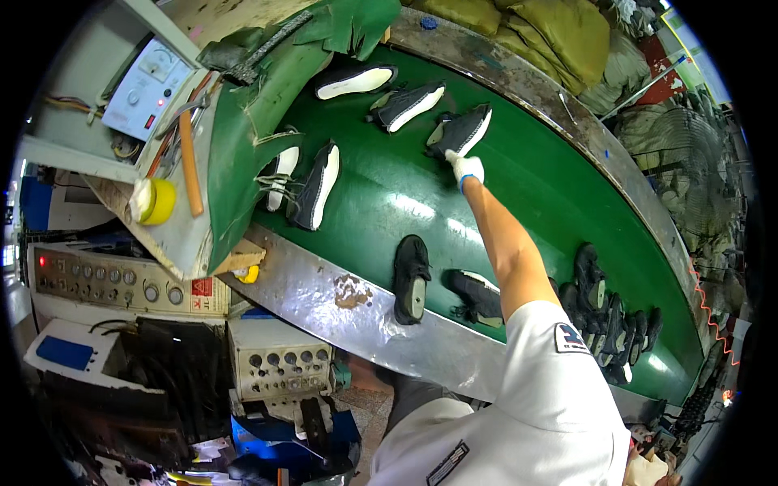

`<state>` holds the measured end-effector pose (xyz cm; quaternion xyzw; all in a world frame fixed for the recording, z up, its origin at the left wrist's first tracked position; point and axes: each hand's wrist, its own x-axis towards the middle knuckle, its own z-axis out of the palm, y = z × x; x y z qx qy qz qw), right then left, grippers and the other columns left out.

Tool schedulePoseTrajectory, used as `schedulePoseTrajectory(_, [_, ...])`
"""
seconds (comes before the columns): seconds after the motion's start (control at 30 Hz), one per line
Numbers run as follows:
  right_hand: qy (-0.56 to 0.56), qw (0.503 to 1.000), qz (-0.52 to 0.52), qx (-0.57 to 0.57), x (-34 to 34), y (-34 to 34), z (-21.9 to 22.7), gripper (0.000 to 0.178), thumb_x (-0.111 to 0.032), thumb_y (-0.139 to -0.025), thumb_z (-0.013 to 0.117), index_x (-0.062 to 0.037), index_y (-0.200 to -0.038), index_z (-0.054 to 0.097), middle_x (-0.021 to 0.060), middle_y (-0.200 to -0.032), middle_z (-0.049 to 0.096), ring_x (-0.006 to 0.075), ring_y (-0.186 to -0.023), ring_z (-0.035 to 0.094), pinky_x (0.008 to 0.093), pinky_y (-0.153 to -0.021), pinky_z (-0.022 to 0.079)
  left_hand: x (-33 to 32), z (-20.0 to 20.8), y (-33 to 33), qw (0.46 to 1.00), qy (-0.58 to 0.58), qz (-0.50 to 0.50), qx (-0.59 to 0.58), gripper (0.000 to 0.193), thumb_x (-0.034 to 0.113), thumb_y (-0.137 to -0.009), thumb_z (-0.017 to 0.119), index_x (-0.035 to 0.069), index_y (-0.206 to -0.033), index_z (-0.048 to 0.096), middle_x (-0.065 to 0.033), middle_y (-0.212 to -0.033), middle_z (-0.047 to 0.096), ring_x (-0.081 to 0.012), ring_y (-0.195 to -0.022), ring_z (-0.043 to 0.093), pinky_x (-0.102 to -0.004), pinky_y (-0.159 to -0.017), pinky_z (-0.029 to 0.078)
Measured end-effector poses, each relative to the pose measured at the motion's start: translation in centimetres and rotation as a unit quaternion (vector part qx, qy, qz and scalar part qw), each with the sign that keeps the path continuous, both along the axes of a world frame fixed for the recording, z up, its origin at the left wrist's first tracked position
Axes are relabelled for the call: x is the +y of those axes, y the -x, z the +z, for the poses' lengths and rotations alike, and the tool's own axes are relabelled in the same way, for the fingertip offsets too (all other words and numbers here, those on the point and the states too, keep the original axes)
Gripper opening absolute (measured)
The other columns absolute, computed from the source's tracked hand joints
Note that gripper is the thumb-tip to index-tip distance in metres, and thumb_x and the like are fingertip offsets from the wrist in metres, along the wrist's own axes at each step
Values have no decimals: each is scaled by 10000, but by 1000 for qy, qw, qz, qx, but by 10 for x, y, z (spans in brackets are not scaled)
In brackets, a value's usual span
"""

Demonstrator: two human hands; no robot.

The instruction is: The person picks up shoes from a conveyor belt, mounts each shoe onto an industrial lasting machine by hand, and then places the shoes back onto the belt.

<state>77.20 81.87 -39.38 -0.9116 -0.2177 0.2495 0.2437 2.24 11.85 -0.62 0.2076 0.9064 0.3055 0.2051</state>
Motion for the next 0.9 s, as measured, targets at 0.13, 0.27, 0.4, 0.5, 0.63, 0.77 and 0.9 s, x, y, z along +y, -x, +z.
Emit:
schedulePoseTrajectory(0.13, [-79, 993, -82, 22, 75, -29, -25, 759, -536, -665, 852, 95, -1050, 682, 231, -1016, 718, 309, -914, 709, 372, -769, 547, -3, -13, -26, 988, 148, -30, 34, 216, 176, -874, 726, -22, -959, 706, -39, -738, 631, -134, -602, 497, -314, -528, 446])
schedulePoseTrajectory(0.27, [-26, 993, -61, 94, 89, -46, -7, 1276, -524, -652, 860, 153, -1489, 175, 314, -1410, 500, 381, -1310, 519, 360, -1097, 397, 30, -35, -26, 987, 153, 3, 46, 250, 201, -879, 722, -14, -1006, 704, -43, -786, 647, -136, -657, 525, -307, -582, 459])
schedulePoseTrajectory(0.4, [-196, 886, -97, 408, 46, -40, 32, 432, -293, -766, 838, -103, -1111, 662, 84, -1072, 686, 272, -897, 641, 598, -702, 513, 64, -54, -19, 991, 117, -2, 64, 287, 226, -884, 719, -5, -1053, 701, -47, -834, 662, -138, -712, 553, -301, -636, 471])
schedulePoseTrajectory(0.5, [-222, 683, -62, 693, -29, -18, 69, 433, -318, -926, 693, -112, -1288, 573, 105, -1319, 611, 302, -1237, 541, 660, -1044, 357, 91, -70, -1, 994, 44, -32, 90, 316, 245, -887, 716, 2, -1089, 699, -49, -870, 674, -140, -754, 575, -296, -676, 481])
schedulePoseTrajectory(0.63, [-284, 506, 146, 802, -154, 109, 153, 685, -285, -855, 750, -27, -1409, 440, 251, -1354, 533, 451, -1229, 537, 639, -1000, 474, 119, -94, 15, 981, -117, -82, 128, 356, 271, -892, 712, 11, -1136, 697, -53, -919, 690, -142, -809, 603, -290, -730, 494])
schedulePoseTrajectory(0.77, [-187, 399, -174, 881, -224, 248, 220, 516, -392, -874, 643, -80, -1278, 565, 214, -1206, 604, 353, -1084, 574, 499, -931, 483, 274, -17, -107, 986, -152, -56, -46, 314, 130, -934, 667, -87, -1161, 657, -163, -1032, 727, -221, -965, 691, -309, -874, 530])
schedulePoseTrajectory(0.9, [-40, 525, 22, 850, -289, 345, 229, 384, -422, -905, 525, -138, -1137, 637, 147, -1014, 651, 252, -880, 609, 366, -788, 504, 317, -23, -134, 920, -244, -147, -270, 350, 105, -935, 667, -78, -1228, 620, -194, -1107, 706, -262, -998, 703, -341, -847, 570])
